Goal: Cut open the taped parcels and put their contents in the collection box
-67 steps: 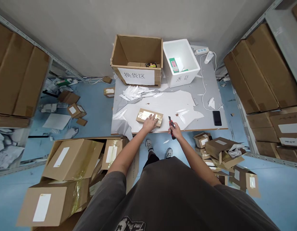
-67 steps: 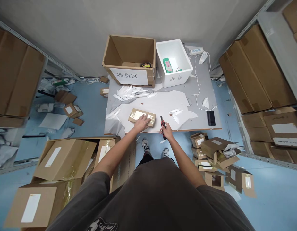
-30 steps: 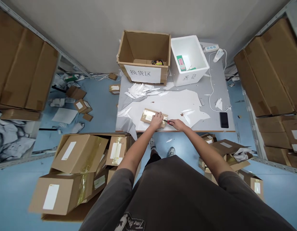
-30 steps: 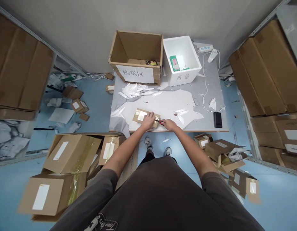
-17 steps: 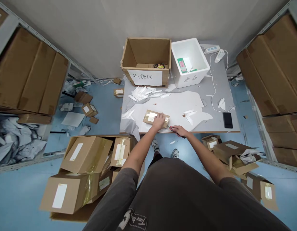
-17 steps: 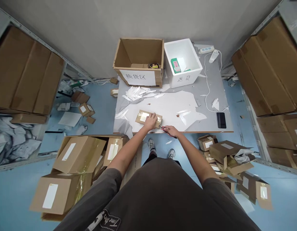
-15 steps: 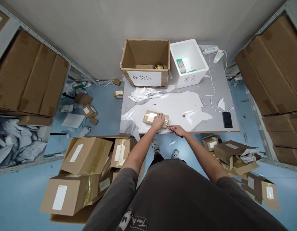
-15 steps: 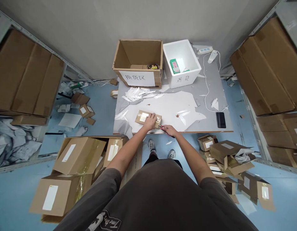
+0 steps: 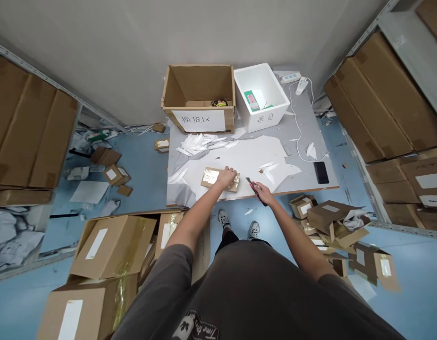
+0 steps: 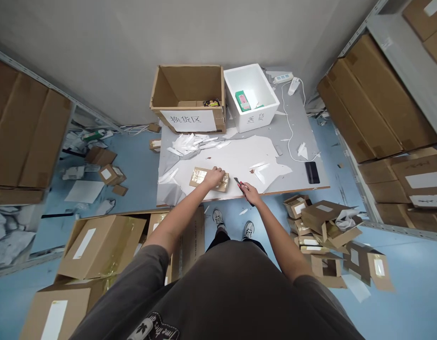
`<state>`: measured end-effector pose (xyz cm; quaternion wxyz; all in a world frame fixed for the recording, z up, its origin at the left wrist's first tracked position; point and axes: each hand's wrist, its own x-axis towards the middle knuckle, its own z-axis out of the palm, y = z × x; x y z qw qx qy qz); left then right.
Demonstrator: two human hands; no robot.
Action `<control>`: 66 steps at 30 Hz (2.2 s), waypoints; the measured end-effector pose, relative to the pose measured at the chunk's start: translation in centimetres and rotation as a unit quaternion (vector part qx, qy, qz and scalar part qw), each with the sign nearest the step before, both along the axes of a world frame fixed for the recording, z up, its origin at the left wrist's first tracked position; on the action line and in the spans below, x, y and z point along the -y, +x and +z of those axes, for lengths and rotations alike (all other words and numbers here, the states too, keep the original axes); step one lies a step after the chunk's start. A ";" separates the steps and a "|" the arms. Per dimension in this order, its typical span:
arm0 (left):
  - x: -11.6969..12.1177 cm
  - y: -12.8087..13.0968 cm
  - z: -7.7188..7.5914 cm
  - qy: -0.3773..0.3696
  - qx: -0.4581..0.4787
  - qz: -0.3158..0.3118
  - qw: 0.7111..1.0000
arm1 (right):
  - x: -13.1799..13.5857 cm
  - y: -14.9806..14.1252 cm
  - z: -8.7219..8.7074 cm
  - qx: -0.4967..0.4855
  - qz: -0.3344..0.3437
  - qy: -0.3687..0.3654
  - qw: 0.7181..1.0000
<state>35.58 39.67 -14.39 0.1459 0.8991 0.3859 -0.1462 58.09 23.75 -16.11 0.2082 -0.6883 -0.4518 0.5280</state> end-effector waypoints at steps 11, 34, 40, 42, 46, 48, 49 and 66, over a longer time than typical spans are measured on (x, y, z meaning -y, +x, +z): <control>1.8 -3.3 -3.9 0.042 0.128 -0.054 0.989 | -1.8 -0.5 0.8 0.186 0.179 0.110 0.960; 4.0 -5.1 -9.7 0.064 0.251 -0.024 0.966 | -4.9 0.7 0.4 0.323 0.345 0.186 0.862; 3.9 -5.1 -9.6 0.058 0.255 -0.019 0.965 | -4.6 1.1 0.5 0.315 0.337 0.184 0.868; 3.9 -5.1 -9.7 0.058 0.265 -0.016 0.962 | -4.5 0.7 0.4 0.314 0.333 0.184 0.870; 3.9 -5.2 -10.0 0.056 0.276 -0.013 0.959 | -4.4 -0.2 0.1 0.319 0.324 0.185 0.871; 3.9 -5.2 -10.1 0.052 0.275 -0.011 0.960 | -4.4 -0.4 0.0 0.324 0.323 0.189 0.869; 3.9 -5.2 -10.1 0.051 0.274 -0.010 0.960 | -4.3 -0.4 -0.1 0.325 0.323 0.192 0.868; 4.1 -5.1 -9.8 0.065 0.288 0.008 0.955 | -3.4 0.5 -1.5 0.310 0.272 0.197 0.889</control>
